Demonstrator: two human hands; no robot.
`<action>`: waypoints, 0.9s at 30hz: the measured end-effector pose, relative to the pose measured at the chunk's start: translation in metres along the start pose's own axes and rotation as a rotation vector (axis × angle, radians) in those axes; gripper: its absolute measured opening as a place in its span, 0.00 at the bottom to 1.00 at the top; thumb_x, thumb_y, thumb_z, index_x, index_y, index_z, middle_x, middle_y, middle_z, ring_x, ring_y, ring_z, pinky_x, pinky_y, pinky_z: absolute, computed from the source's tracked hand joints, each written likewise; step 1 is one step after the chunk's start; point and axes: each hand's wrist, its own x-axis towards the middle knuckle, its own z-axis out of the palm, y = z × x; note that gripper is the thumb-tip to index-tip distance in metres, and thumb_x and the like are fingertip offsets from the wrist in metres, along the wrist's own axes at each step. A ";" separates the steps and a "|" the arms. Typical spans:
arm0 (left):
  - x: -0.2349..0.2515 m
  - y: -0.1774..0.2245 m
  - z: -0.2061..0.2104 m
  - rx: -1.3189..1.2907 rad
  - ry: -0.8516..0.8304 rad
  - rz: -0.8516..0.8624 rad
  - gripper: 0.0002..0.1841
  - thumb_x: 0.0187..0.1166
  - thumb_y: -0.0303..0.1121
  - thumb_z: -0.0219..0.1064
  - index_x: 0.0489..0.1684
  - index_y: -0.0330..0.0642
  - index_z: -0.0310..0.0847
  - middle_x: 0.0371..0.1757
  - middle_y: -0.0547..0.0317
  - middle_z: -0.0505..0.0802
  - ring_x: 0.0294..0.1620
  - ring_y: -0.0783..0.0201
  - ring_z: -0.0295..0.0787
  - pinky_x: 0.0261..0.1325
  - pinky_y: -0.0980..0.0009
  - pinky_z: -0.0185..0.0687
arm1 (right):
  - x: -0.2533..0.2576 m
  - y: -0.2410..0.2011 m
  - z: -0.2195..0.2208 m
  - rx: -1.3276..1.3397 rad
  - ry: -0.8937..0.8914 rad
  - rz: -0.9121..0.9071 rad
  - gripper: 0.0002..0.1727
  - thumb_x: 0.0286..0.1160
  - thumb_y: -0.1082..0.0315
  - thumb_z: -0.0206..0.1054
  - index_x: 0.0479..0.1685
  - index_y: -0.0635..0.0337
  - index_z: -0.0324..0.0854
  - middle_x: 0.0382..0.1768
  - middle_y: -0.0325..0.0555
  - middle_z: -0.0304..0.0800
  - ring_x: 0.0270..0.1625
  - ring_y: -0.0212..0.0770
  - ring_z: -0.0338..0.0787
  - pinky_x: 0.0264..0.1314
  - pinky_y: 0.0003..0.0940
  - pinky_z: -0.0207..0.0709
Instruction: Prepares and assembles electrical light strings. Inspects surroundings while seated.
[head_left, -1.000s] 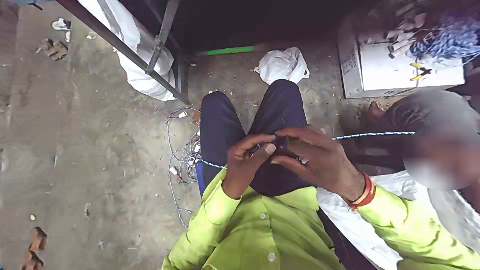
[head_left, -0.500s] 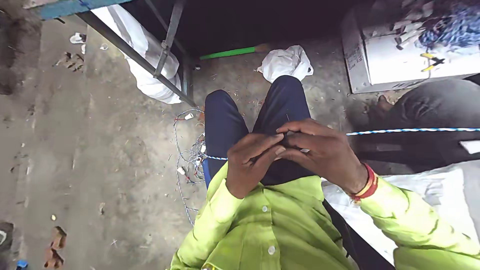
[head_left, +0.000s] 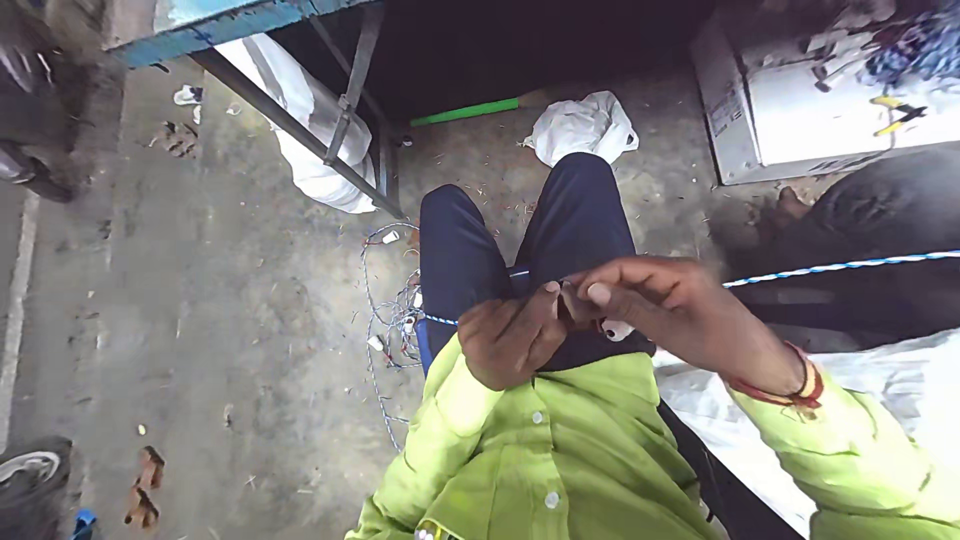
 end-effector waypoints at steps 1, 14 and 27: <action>0.001 -0.001 -0.001 -0.066 -0.001 -0.005 0.10 0.81 0.30 0.66 0.37 0.34 0.91 0.19 0.57 0.87 0.19 0.70 0.80 0.26 0.77 0.79 | 0.001 -0.001 -0.002 0.039 0.012 0.052 0.09 0.84 0.64 0.64 0.51 0.55 0.88 0.39 0.37 0.96 0.35 0.32 0.95 0.37 0.29 0.93; 0.003 -0.008 -0.003 -0.551 -0.087 -0.186 0.08 0.84 0.28 0.66 0.48 0.34 0.91 0.26 0.58 0.92 0.25 0.76 0.86 0.30 0.78 0.86 | 0.009 0.007 -0.015 0.560 -0.284 0.119 0.22 0.69 0.73 0.78 0.65 0.59 0.88 0.45 0.45 0.94 0.43 0.35 0.93 0.44 0.28 0.91; 0.005 -0.012 -0.005 -0.788 -0.157 -0.529 0.12 0.85 0.35 0.65 0.46 0.37 0.93 0.49 0.60 0.91 0.44 0.74 0.86 0.40 0.80 0.82 | 0.002 -0.015 -0.010 -0.030 0.153 -0.307 0.17 0.59 0.67 0.86 0.49 0.54 0.90 0.37 0.31 0.91 0.37 0.27 0.87 0.40 0.21 0.84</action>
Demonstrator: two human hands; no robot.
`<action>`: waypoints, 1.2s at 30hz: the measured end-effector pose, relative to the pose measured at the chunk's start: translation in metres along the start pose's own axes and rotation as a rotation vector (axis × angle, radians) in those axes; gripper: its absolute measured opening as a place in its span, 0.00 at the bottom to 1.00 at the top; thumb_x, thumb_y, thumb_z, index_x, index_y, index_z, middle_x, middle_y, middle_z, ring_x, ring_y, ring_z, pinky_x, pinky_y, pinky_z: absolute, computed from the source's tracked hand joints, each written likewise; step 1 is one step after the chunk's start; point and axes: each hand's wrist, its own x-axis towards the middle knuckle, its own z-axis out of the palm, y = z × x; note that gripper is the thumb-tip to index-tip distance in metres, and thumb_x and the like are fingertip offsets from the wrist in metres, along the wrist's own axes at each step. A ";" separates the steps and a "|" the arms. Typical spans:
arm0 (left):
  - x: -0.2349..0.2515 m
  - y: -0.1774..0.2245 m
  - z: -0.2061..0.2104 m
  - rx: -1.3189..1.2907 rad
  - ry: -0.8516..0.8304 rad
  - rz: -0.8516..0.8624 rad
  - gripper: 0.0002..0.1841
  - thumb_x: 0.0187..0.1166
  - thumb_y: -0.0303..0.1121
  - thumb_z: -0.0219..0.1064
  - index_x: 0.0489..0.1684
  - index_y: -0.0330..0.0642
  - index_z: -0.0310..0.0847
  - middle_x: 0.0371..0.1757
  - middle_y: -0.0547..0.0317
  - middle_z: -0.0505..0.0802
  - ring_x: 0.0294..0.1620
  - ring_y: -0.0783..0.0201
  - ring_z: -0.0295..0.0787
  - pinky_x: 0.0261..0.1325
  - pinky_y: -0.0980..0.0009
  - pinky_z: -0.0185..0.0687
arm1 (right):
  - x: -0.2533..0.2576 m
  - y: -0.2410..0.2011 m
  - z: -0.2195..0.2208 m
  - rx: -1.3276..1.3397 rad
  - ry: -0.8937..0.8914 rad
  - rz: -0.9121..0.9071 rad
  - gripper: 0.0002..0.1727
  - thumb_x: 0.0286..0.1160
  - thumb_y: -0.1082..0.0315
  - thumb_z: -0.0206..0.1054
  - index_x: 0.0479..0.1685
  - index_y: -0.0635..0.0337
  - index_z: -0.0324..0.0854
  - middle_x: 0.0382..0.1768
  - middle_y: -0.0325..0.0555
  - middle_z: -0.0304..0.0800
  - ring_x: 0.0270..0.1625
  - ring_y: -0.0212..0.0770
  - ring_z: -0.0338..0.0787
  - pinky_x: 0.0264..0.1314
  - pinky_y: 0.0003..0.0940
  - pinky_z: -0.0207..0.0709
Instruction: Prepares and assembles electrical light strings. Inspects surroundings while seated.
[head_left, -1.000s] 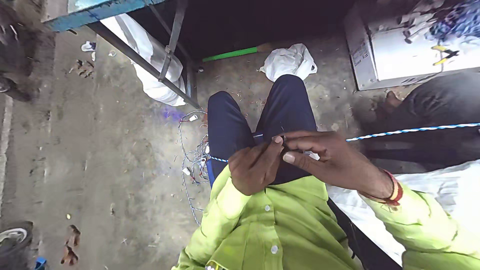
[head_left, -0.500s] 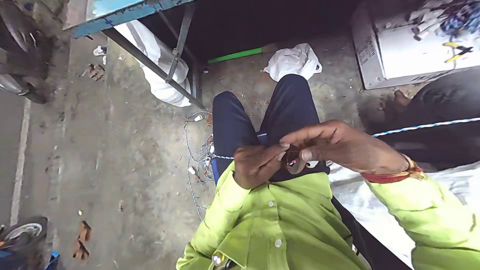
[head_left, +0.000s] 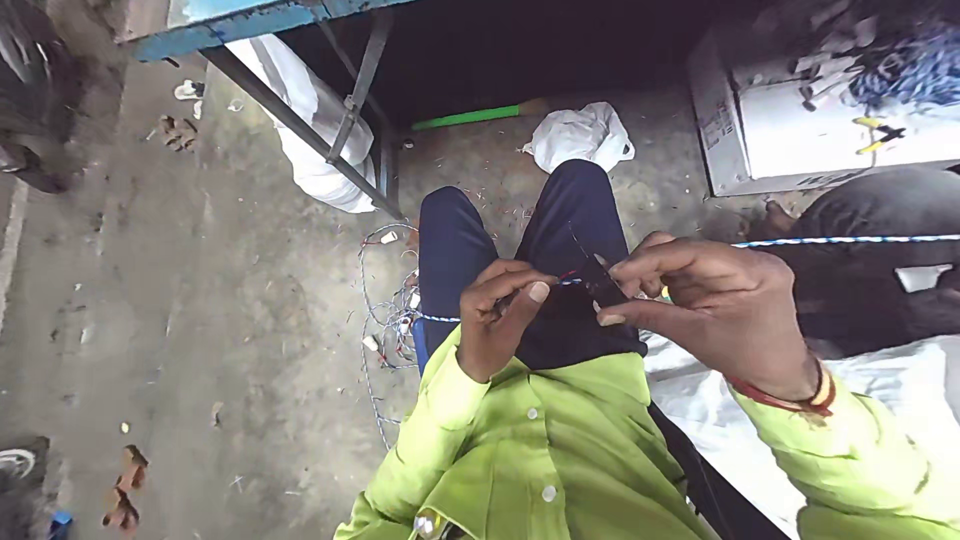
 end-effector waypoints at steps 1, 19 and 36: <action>0.000 0.001 0.001 -0.020 -0.004 -0.024 0.12 0.85 0.35 0.66 0.48 0.37 0.92 0.49 0.60 0.91 0.42 0.75 0.85 0.38 0.80 0.81 | 0.000 0.001 0.001 -0.098 0.012 -0.022 0.15 0.62 0.66 0.84 0.48 0.55 0.90 0.38 0.31 0.91 0.39 0.26 0.88 0.41 0.20 0.84; -0.002 0.012 0.015 0.019 0.044 -0.112 0.09 0.84 0.26 0.64 0.50 0.31 0.90 0.48 0.57 0.93 0.46 0.70 0.90 0.51 0.72 0.90 | -0.007 0.026 0.020 -0.262 0.002 0.009 0.09 0.68 0.67 0.79 0.44 0.58 0.94 0.38 0.36 0.93 0.42 0.27 0.88 0.45 0.21 0.83; -0.007 0.012 0.022 0.025 0.098 -0.390 0.12 0.89 0.35 0.62 0.47 0.38 0.89 0.35 0.64 0.93 0.31 0.75 0.88 0.37 0.76 0.87 | -0.017 0.034 0.012 -0.334 -0.097 -0.110 0.11 0.76 0.61 0.74 0.37 0.59 0.96 0.39 0.39 0.94 0.51 0.33 0.86 0.57 0.30 0.76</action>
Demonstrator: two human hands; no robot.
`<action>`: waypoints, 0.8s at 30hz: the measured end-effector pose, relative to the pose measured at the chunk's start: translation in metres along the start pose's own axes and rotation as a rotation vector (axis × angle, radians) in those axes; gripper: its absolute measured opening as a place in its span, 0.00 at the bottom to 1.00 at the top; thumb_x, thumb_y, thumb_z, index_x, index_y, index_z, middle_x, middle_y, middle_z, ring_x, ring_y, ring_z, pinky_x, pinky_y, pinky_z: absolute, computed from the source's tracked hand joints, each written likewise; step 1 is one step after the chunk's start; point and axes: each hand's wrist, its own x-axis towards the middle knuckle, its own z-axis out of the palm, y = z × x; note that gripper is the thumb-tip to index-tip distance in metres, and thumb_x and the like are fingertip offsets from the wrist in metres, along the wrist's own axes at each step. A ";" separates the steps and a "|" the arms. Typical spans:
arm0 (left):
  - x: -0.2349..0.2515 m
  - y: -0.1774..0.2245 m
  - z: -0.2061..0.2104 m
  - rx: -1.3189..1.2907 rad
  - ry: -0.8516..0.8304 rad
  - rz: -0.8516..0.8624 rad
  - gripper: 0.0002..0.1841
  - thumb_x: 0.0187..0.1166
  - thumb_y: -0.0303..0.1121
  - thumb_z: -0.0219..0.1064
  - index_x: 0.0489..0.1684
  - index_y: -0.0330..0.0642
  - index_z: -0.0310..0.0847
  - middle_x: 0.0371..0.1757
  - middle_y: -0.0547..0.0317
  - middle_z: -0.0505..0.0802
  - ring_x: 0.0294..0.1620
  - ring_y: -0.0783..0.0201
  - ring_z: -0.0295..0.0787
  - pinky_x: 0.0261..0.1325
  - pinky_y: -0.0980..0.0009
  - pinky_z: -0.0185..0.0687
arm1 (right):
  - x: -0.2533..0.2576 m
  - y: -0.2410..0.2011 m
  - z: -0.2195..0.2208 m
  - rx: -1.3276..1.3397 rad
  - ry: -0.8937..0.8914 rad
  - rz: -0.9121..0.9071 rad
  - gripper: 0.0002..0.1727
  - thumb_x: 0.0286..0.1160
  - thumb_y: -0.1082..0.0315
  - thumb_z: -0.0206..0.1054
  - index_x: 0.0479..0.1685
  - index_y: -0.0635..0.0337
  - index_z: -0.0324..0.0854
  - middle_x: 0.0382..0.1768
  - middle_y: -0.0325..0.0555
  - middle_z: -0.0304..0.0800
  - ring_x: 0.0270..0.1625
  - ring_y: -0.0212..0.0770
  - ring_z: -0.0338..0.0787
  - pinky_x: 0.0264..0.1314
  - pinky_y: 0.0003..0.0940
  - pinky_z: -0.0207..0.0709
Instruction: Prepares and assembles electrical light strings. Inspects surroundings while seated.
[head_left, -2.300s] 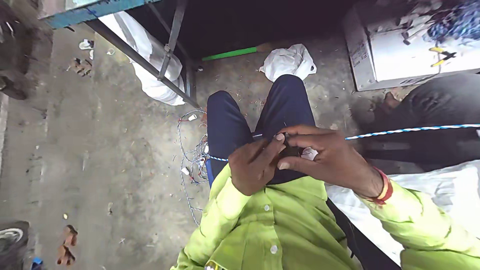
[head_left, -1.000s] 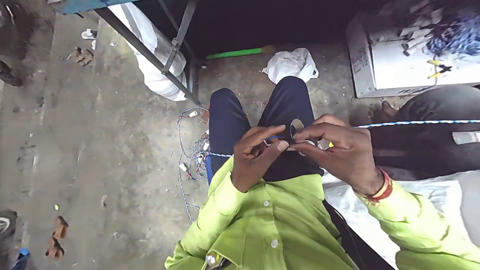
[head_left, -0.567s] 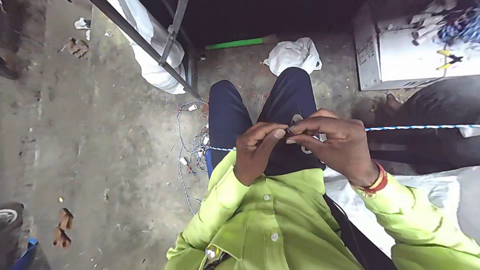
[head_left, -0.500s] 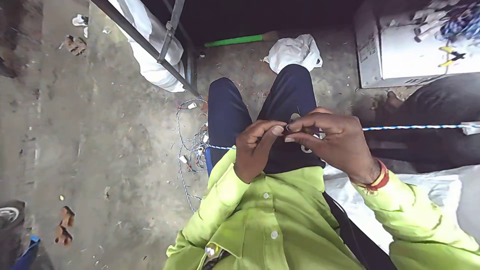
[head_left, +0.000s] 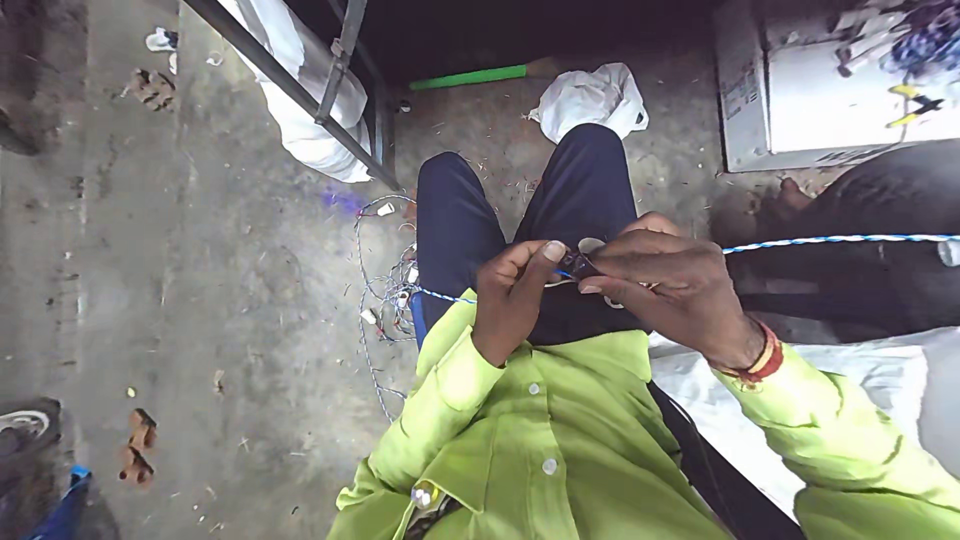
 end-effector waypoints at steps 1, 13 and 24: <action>0.001 0.001 0.000 -0.012 -0.007 -0.036 0.12 0.89 0.36 0.61 0.48 0.39 0.89 0.34 0.64 0.92 0.29 0.76 0.86 0.34 0.78 0.85 | -0.002 -0.001 0.001 0.025 0.034 0.039 0.10 0.75 0.62 0.75 0.36 0.59 0.96 0.39 0.38 0.94 0.50 0.32 0.86 0.57 0.29 0.77; 0.010 0.001 -0.017 -0.269 -0.013 -0.186 0.15 0.86 0.25 0.60 0.65 0.39 0.87 0.51 0.57 0.94 0.35 0.74 0.84 0.36 0.80 0.79 | -0.036 -0.037 0.030 0.846 0.143 0.750 0.07 0.79 0.65 0.71 0.40 0.57 0.92 0.36 0.38 0.96 0.29 0.21 0.85 0.29 0.14 0.75; 0.006 0.005 -0.014 -0.112 -0.116 -0.195 0.18 0.77 0.18 0.66 0.65 0.33 0.86 0.52 0.53 0.94 0.46 0.66 0.91 0.51 0.68 0.90 | -0.014 -0.017 0.070 0.926 0.494 0.861 0.04 0.78 0.68 0.72 0.45 0.55 0.90 0.37 0.38 0.92 0.34 0.28 0.87 0.37 0.23 0.84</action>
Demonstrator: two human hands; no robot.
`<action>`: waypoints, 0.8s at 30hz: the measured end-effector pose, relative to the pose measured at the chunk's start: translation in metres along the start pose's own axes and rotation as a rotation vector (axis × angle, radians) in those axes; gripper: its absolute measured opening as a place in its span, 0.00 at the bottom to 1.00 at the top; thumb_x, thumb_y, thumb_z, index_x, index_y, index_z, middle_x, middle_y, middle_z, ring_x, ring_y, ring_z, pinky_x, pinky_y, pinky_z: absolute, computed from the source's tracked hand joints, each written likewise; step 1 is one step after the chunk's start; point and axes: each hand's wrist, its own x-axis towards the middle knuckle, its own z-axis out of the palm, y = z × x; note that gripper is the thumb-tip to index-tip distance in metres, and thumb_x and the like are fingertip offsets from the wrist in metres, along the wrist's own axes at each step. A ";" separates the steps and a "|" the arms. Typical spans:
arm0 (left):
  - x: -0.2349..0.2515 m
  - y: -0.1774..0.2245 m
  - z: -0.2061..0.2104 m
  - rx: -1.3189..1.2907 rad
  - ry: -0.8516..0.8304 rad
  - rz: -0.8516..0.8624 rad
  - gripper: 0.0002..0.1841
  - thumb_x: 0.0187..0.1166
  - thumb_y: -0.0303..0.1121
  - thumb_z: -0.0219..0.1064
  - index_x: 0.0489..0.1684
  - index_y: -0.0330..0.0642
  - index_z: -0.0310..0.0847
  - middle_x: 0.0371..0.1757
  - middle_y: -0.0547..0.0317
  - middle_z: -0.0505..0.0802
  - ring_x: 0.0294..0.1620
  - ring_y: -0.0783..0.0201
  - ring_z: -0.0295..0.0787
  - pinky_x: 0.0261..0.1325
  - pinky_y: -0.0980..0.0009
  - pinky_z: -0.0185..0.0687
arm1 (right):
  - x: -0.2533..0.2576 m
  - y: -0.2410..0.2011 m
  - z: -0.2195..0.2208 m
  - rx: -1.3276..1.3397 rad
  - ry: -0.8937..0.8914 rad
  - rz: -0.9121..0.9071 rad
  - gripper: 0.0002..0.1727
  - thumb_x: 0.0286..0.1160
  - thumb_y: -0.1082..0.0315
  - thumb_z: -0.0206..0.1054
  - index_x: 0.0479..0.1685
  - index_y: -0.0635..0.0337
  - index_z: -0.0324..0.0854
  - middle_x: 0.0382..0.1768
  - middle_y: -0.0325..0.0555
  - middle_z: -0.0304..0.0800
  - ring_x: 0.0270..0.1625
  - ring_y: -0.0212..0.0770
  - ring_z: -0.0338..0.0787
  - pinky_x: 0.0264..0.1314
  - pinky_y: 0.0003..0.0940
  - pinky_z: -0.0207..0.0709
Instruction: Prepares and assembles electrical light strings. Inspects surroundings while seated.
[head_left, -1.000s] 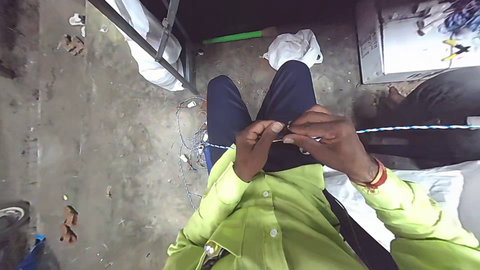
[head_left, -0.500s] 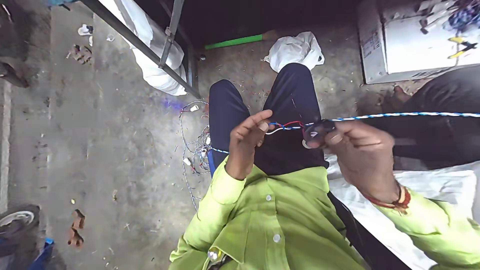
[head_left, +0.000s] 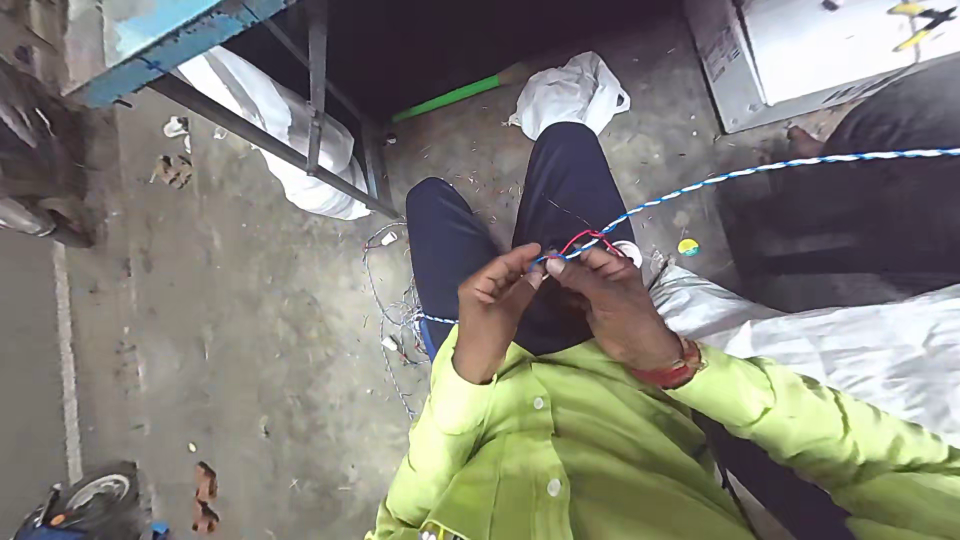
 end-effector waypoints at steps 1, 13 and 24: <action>0.000 -0.001 0.000 0.098 -0.018 0.008 0.16 0.78 0.21 0.67 0.63 0.33 0.87 0.51 0.53 0.94 0.46 0.66 0.91 0.52 0.67 0.90 | 0.001 -0.001 -0.002 -0.064 0.002 -0.047 0.03 0.76 0.69 0.73 0.42 0.56 0.90 0.33 0.36 0.91 0.32 0.27 0.85 0.35 0.22 0.82; 0.019 -0.003 -0.001 0.203 0.060 0.267 0.09 0.83 0.26 0.66 0.40 0.35 0.94 0.45 0.57 0.95 0.46 0.66 0.92 0.52 0.68 0.90 | 0.039 -0.009 -0.009 -0.684 -0.111 -0.228 0.05 0.72 0.66 0.75 0.36 0.56 0.86 0.22 0.36 0.81 0.20 0.28 0.75 0.22 0.27 0.69; 0.034 0.038 -0.004 -0.025 -0.046 -0.193 0.10 0.84 0.30 0.65 0.41 0.40 0.94 0.41 0.57 0.97 0.38 0.69 0.93 0.48 0.72 0.90 | 0.052 -0.022 -0.045 -1.122 -0.139 -0.537 0.13 0.75 0.59 0.67 0.35 0.60 0.86 0.24 0.46 0.82 0.27 0.44 0.82 0.31 0.46 0.74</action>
